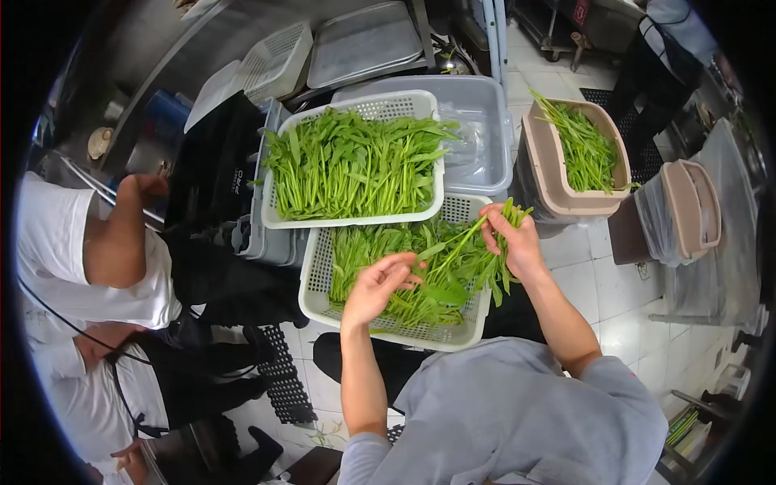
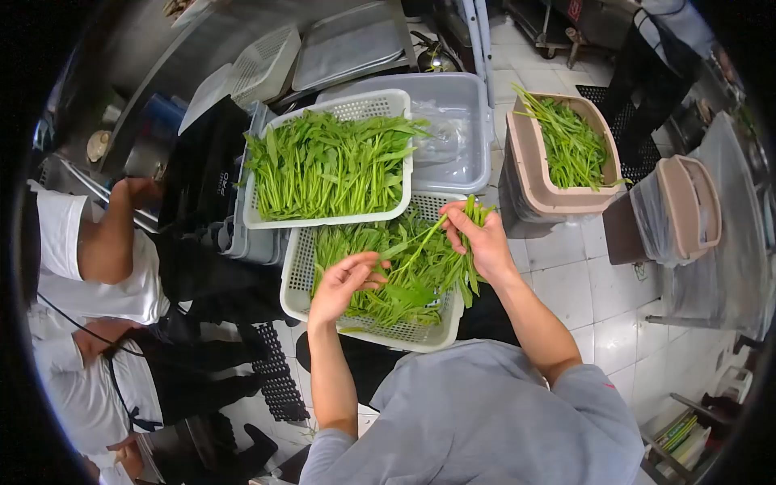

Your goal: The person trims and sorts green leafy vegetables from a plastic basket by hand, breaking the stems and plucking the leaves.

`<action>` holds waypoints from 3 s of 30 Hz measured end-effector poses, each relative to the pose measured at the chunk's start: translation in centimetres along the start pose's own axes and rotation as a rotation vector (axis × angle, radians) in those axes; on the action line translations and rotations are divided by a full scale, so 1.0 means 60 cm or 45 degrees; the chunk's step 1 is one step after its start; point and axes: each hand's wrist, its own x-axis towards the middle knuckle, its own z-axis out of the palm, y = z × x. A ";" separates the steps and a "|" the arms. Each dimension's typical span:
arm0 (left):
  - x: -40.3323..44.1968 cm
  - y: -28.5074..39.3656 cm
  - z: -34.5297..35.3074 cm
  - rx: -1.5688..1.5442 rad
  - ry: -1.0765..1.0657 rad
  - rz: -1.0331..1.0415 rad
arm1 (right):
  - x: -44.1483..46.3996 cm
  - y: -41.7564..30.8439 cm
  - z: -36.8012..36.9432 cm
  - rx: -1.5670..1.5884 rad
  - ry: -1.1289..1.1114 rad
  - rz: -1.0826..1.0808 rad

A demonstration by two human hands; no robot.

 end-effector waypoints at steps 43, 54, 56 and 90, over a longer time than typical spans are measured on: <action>-0.080 -0.109 -0.035 0.288 0.623 -0.355 | 0.345 -0.293 -0.446 -2.152 0.305 0.387; 0.019 -0.249 0.018 1.628 0.339 -0.440 | 0.162 -0.373 -0.203 -1.767 0.244 -0.551; 0.005 -0.243 0.005 1.526 0.396 -0.354 | 0.126 -0.348 -0.162 -1.729 0.156 -0.574; -0.102 -0.008 0.040 1.520 0.495 0.299 | -0.029 0.036 0.153 -1.849 -1.116 -0.571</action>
